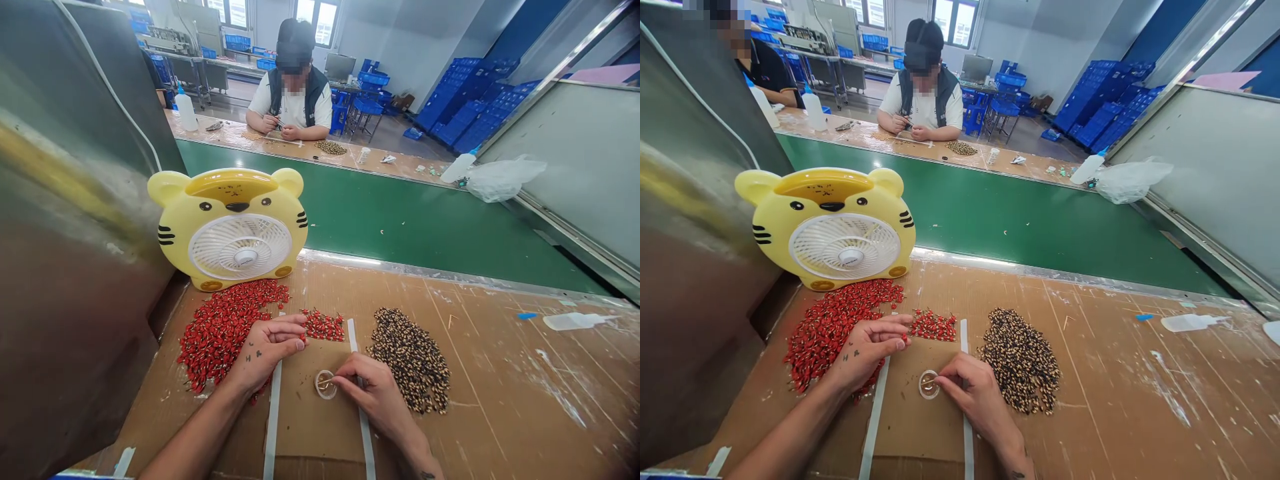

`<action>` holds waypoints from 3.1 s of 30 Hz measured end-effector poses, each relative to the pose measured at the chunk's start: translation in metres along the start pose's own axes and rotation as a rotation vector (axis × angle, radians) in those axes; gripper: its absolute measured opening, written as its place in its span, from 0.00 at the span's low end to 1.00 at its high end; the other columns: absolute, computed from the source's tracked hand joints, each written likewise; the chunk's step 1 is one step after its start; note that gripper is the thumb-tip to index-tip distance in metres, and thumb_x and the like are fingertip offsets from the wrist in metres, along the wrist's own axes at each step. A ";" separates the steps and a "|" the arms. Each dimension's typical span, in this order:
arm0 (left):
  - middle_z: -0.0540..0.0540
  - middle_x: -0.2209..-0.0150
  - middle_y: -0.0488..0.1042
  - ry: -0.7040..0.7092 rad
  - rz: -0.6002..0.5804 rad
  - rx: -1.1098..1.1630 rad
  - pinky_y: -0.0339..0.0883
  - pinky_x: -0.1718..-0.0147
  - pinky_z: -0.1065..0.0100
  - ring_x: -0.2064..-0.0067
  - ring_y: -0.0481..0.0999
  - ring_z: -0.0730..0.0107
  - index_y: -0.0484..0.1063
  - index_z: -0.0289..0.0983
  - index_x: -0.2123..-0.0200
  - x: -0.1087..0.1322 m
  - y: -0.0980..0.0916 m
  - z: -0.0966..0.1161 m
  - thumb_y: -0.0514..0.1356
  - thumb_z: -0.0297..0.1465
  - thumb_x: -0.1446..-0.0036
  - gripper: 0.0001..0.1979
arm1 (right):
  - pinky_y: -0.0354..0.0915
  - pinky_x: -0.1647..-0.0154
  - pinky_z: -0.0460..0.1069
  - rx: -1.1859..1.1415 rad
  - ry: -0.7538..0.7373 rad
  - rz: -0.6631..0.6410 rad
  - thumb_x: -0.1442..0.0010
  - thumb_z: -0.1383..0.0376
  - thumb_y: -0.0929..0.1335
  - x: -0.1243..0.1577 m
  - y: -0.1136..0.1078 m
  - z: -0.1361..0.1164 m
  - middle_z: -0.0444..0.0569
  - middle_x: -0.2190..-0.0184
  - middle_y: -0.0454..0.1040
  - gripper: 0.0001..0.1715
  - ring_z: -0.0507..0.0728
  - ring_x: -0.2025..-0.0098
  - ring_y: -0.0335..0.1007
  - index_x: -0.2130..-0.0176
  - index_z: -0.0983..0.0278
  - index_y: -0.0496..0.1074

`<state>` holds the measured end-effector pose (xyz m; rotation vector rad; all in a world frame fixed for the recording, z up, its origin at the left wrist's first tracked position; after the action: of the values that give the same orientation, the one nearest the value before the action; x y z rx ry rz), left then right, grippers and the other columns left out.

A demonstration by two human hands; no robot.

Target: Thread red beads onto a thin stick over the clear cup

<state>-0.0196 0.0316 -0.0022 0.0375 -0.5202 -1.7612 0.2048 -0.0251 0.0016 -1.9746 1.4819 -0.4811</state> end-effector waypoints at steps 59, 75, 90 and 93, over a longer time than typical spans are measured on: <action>0.46 0.75 0.80 -0.083 -0.131 -0.053 0.66 0.67 0.70 0.71 0.75 0.69 0.84 0.35 0.72 0.005 0.015 0.001 0.70 0.29 0.56 0.05 | 0.58 0.74 0.48 -0.083 -0.133 0.243 0.35 0.63 0.67 -0.029 -0.019 -0.032 0.44 0.79 0.67 0.15 0.52 0.76 0.63 0.73 0.63 0.73; 0.46 0.75 0.79 -0.101 -0.125 -0.044 0.66 0.68 0.71 0.72 0.74 0.71 0.83 0.33 0.70 0.006 0.013 -0.002 0.70 0.29 0.56 0.07 | 0.55 0.72 0.46 0.160 -0.142 -0.027 0.34 0.62 0.67 -0.013 -0.018 -0.018 0.43 0.78 0.67 0.18 0.52 0.74 0.62 0.75 0.63 0.66; 0.47 0.73 0.80 -0.095 -0.126 -0.058 0.66 0.67 0.72 0.71 0.74 0.72 0.83 0.34 0.70 0.004 0.011 -0.004 0.69 0.27 0.56 0.06 | 0.60 0.68 0.47 0.235 -0.055 -0.029 0.34 0.60 0.67 -0.006 -0.023 -0.006 0.45 0.73 0.70 0.11 0.54 0.70 0.67 0.66 0.62 0.72; 0.47 0.73 0.80 -0.109 -0.135 -0.056 0.66 0.67 0.72 0.70 0.75 0.72 0.82 0.34 0.70 0.004 0.010 -0.004 0.69 0.28 0.55 0.06 | 0.62 0.67 0.48 0.288 0.040 0.018 0.32 0.62 0.64 0.003 -0.048 0.008 0.45 0.73 0.71 0.12 0.55 0.70 0.68 0.66 0.62 0.72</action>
<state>-0.0101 0.0245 -0.0015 -0.0645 -0.5579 -1.9170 0.2451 -0.0171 0.0274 -1.7339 1.3673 -0.6889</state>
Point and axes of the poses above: each hand's wrist, its own x-axis away from the middle knuckle, its own y-axis out of the palm, z = x × y, the point moved 2 cm from there along -x, towards the middle knuckle
